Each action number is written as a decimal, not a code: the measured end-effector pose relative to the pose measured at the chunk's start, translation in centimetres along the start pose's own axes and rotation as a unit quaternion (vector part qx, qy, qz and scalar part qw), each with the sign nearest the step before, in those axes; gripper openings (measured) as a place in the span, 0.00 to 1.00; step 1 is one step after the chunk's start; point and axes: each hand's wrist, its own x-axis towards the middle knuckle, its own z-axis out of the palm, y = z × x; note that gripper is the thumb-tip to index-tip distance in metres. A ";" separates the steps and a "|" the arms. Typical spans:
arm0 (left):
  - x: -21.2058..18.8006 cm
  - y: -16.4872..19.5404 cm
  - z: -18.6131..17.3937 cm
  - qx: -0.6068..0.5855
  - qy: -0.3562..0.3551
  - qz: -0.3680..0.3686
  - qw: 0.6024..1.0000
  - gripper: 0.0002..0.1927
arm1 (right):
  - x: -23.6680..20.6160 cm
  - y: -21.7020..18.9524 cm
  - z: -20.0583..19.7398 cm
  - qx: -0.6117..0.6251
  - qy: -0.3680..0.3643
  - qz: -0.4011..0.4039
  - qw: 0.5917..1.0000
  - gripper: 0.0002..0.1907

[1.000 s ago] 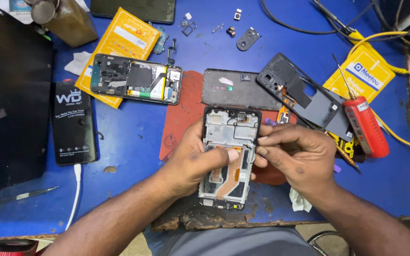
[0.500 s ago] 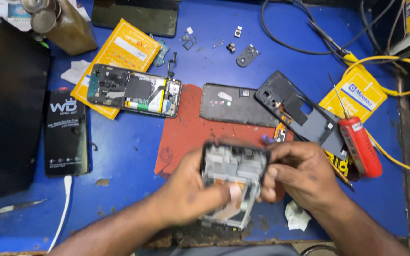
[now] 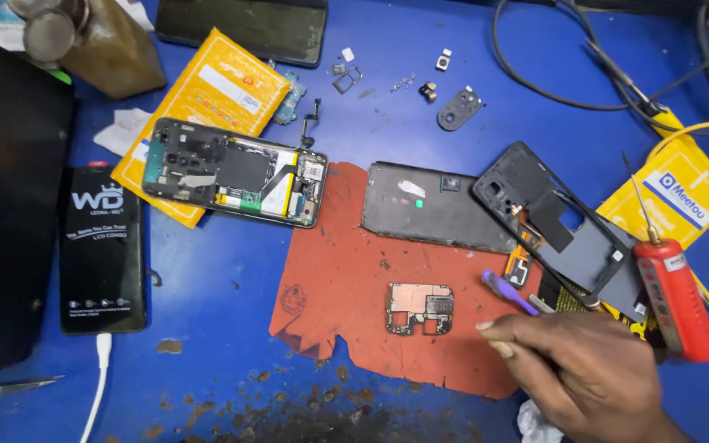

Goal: The person cleans a disassembled phone motherboard with a toothbrush, brushes the phone frame, handles and presses a battery, then seats the board into the phone housing and works on it with tweezers at a repair workbench.

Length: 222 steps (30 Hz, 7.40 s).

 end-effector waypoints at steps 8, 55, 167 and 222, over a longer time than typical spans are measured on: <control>1.9 1.4 0.5 -0.037 0.177 -0.005 0.984 0.24 | 0.7 0.5 -0.4 -0.002 0.000 -0.038 0.999 0.08; 1.5 2.6 -4.5 0.066 0.271 0.105 0.955 0.31 | 5.5 -3.3 -4.2 0.199 0.146 0.114 0.962 0.09; 1.9 0.8 -2.0 0.160 0.313 0.014 0.936 0.07 | 3.3 0.0 2.5 0.433 -0.096 0.214 0.870 0.10; 2.3 0.8 -1.6 -0.058 0.402 0.123 0.906 0.26 | 4.3 -4.8 2.5 -0.142 0.005 -0.260 0.955 0.21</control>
